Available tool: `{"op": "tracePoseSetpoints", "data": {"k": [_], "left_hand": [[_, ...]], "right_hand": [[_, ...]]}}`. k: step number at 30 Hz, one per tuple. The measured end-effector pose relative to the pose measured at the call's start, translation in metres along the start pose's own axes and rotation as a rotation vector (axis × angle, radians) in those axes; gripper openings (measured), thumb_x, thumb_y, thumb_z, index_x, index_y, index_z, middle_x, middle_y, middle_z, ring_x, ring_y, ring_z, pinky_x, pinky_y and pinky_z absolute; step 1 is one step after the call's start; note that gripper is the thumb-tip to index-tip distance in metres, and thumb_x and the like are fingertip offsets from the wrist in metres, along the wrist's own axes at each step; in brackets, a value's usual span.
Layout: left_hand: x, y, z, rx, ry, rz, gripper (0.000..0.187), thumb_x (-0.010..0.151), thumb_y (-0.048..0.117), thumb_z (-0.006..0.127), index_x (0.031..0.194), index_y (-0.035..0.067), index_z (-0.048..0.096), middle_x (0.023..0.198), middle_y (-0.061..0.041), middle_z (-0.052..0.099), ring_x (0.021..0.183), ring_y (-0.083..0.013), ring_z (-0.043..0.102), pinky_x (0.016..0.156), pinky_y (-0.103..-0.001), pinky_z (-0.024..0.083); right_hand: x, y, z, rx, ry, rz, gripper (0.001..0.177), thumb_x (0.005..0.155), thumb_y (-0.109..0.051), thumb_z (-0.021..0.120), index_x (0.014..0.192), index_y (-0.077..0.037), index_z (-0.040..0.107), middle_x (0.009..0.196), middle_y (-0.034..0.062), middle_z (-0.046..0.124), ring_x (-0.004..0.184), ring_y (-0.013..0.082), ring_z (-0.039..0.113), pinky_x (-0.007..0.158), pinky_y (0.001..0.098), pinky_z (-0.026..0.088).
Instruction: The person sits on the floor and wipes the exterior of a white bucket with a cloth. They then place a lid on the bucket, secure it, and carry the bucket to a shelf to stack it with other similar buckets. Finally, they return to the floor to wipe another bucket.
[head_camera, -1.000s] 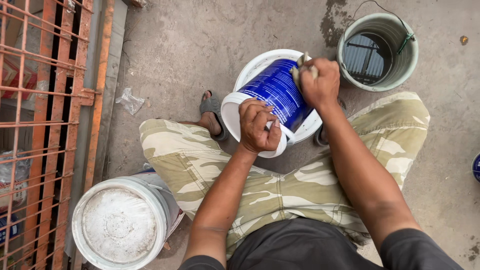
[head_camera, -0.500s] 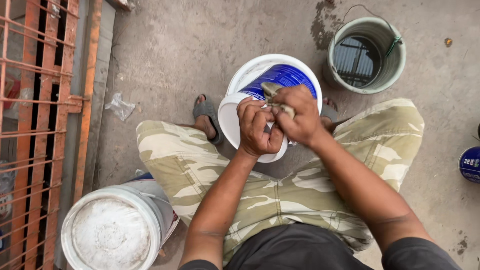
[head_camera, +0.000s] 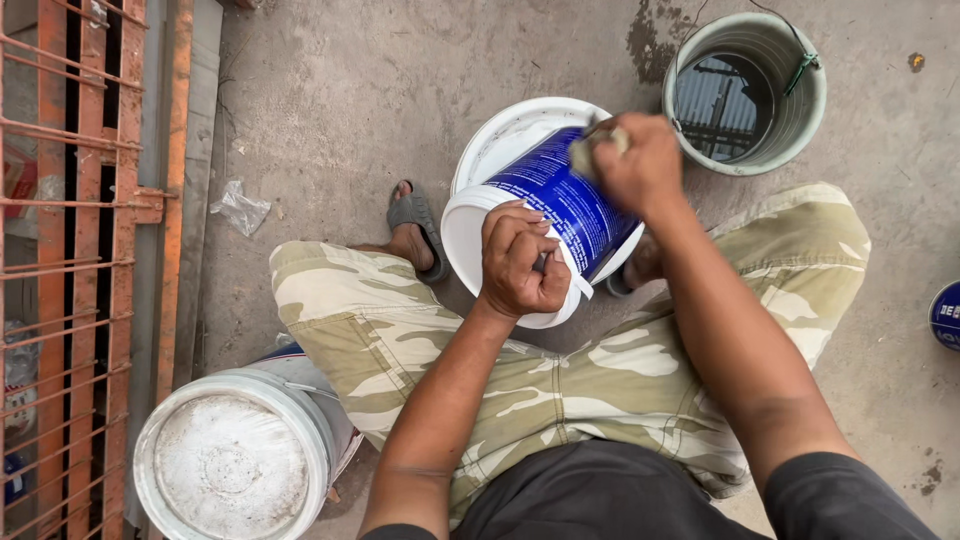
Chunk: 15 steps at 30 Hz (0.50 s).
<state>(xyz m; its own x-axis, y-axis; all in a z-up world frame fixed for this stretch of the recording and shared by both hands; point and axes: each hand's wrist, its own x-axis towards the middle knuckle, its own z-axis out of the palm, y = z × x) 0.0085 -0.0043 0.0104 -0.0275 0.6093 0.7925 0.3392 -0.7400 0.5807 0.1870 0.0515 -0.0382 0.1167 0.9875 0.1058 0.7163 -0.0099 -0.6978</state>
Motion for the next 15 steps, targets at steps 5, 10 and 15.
{"op": "tracePoseSetpoints", "data": {"k": [5, 10, 15], "left_hand": [[0.001, -0.001, 0.012, -0.019, 0.0, 0.018, 0.006, 0.064, 0.011, 0.051, 0.059, 0.011, 0.048, 0.07, -0.003, 0.047, 0.071, -0.0219, 0.056, 0.076, -0.038, 0.049], [-0.001, 0.008, 0.012, -0.029, -0.032, 0.013, 0.004, 0.064, 0.009, 0.051, 0.06, 0.01, 0.05, 0.07, -0.003, 0.049, 0.07, -0.0219, 0.056, 0.076, -0.038, 0.049], [0.006, 0.014, 0.022, -0.043, -0.014, 0.052, 0.004, 0.065, 0.009, 0.052, 0.061, 0.01, 0.052, 0.07, -0.003, 0.051, 0.072, -0.0207, 0.058, 0.078, -0.038, 0.05]], "right_hand": [[-0.025, -0.041, -0.011, 0.104, 0.054, -0.162, 0.017, 0.076, -0.027, 0.058, 0.085, -0.016, 0.069, 0.078, 0.0131, 0.063, 0.077, 0.0356, 0.059, 0.069, 0.043, 0.048], [-0.022, -0.024, -0.009, 0.139, -0.026, -0.066, 0.024, 0.069, -0.031, 0.056, 0.087, -0.019, 0.067, 0.08, 0.0096, 0.064, 0.076, 0.035, 0.06, 0.068, 0.0465, 0.047], [-0.02, -0.05, -0.028, 0.167, -0.021, 0.086, 0.025, 0.075, -0.025, 0.046, 0.08, -0.015, 0.068, 0.072, 0.0146, 0.062, 0.068, 0.0388, 0.059, 0.06, 0.0455, 0.046]]}}
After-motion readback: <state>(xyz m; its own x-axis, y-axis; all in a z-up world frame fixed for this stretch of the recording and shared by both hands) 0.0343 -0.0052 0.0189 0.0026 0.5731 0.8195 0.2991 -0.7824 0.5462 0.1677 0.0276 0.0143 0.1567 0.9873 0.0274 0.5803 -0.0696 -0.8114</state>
